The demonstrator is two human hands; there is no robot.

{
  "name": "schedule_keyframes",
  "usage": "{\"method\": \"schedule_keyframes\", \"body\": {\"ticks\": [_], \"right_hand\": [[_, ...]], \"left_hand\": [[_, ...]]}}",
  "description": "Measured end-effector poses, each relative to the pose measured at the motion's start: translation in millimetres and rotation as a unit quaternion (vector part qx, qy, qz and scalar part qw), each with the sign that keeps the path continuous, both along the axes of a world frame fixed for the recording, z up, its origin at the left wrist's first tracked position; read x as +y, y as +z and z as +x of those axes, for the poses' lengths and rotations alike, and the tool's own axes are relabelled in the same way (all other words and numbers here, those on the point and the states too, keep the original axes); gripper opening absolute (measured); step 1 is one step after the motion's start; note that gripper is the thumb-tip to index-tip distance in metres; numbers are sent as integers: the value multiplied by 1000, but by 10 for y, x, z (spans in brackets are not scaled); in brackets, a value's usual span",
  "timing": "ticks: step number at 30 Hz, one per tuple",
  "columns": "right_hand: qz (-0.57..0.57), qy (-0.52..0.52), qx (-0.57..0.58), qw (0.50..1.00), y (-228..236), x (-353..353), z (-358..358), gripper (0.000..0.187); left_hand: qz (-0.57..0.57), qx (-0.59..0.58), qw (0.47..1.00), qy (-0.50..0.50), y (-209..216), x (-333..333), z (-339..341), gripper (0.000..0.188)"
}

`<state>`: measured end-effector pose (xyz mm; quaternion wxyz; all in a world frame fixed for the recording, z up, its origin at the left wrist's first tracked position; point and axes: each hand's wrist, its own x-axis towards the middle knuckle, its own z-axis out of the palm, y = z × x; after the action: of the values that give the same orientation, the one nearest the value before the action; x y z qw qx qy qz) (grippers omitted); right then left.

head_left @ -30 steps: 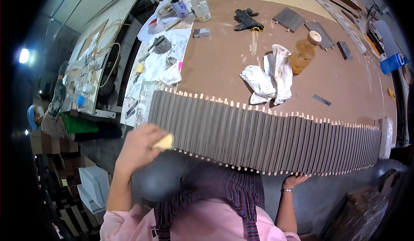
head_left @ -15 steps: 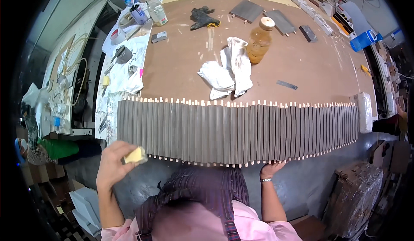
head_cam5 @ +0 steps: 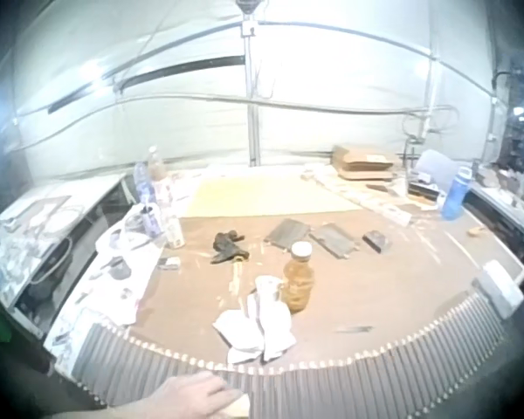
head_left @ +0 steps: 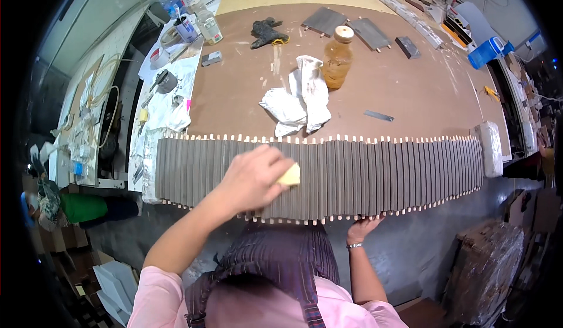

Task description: The person uses a sanding block to sand a row of small wooden strips that are attached to a flexible backing, then applies a substance to a block and continues sanding the strips.

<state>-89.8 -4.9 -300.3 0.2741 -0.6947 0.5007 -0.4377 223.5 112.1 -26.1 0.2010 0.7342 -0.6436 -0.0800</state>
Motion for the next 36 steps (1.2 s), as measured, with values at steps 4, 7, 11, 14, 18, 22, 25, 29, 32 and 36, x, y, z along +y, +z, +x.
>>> {"method": "schedule_keyframes", "body": {"ticks": [4,7,11,14,18,22,25,29,32,36], "right_hand": [[44,-8,-74,996,17,16,23,75],[62,-11,-108,992,67,36,80,85],[30,-20,-89,995,-19,41,48,69],[38,-1,-116,993,60,70,167,58],[2,-3,-115,993,129,26,213,65],[87,2,-118,989,230,40,131,81],[138,2,-131,982,379,75,184,87],[171,-2,-95,981,552,82,168,85],[185,-7,-60,981,608,87,130,81],[243,-13,-63,968,769,52,184,68]], "left_hand": [[-18,-48,997,60,-84,-339,322,41],[-30,-74,994,80,8,-414,362,43],[45,-38,998,19,135,-356,45,45],[-1,-67,995,75,33,-330,245,42],[-46,-64,988,129,167,-305,441,39],[-29,399,901,167,193,-31,367,51],[-97,553,814,146,200,190,297,60],[-91,732,666,111,92,441,412,59],[-115,796,588,80,-35,574,382,57],[-161,845,502,87,-113,703,319,56]]}}
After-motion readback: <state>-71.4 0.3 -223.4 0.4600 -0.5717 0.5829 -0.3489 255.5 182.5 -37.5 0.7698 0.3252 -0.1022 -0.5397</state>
